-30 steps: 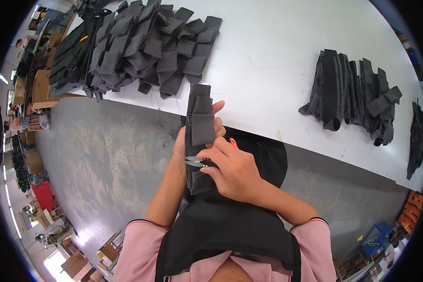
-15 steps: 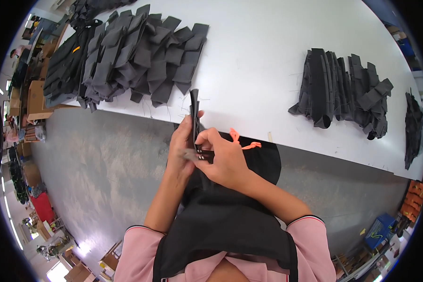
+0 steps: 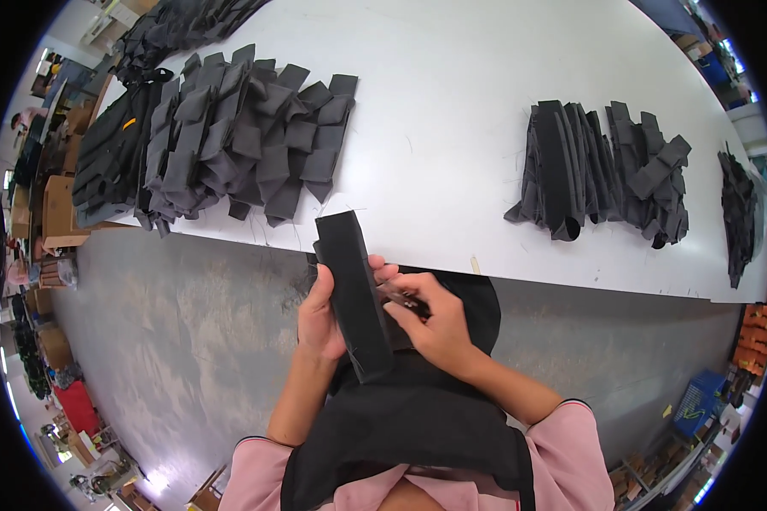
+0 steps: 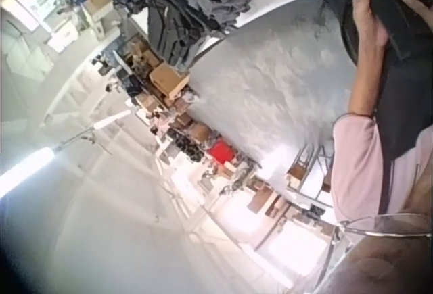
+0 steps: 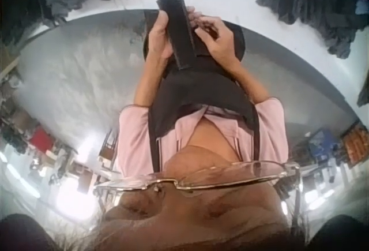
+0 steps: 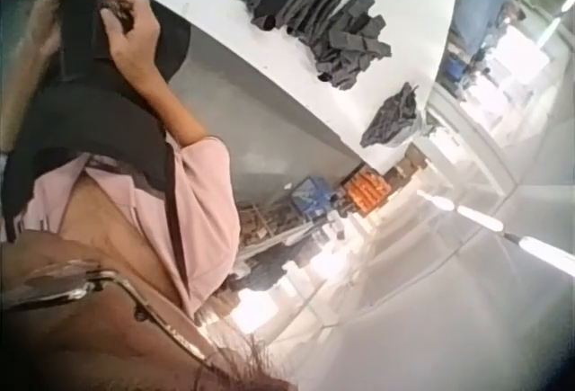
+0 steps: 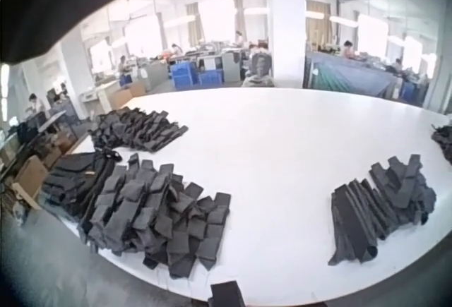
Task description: Trimming loose threads from black fabric pieces using scissors.
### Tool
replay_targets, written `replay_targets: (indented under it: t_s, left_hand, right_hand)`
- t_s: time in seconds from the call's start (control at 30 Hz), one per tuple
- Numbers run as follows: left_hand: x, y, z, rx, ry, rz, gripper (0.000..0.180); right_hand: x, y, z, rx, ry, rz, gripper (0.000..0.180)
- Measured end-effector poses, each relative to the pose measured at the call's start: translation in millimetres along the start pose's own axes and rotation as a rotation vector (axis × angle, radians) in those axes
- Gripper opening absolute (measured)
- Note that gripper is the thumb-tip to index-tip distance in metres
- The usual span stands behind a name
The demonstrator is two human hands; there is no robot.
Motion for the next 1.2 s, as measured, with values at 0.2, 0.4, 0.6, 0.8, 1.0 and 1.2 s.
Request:
replay_targets:
  t_s: [0.2,0.4,0.6,0.8,1.0,1.2]
  left_hand:
    - [-16,3,1,-0.089,-0.028,0.195,0.052]
    - [-26,5,-3,0.007,-0.085,0.155,0.06]
    - [-28,14,-5,0.167,-0.107,0.086,0.063]
    - [-28,15,-9,0.276,-0.082,-0.004,0.059]
    - [-29,17,-11,0.331,-0.078,-0.046,0.055]
    - [-28,20,-13,0.408,-0.063,-0.011,0.056]
  right_hand:
    - [14,-30,44,0.233,0.12,-0.246,0.024]
    - [11,-44,61,0.334,0.099,-0.299,0.021]
    - [31,-57,66,0.454,-0.01,-0.546,0.022]
    - [46,-59,69,0.442,-0.047,-0.411,0.023]
    - [50,-56,69,0.408,-0.181,-0.488,0.027]
    - [59,-67,69,0.541,-0.245,-0.524,0.026]
Point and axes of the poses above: each hand's wrist, its own z-axis towards the middle knuckle, its own x-axis out of the back of the hand, y = z × x, the point moved 3 cm from there along z, towards the middle knuckle, and after that the axes turned 3 degrees about -x, right-handed, at the moved point
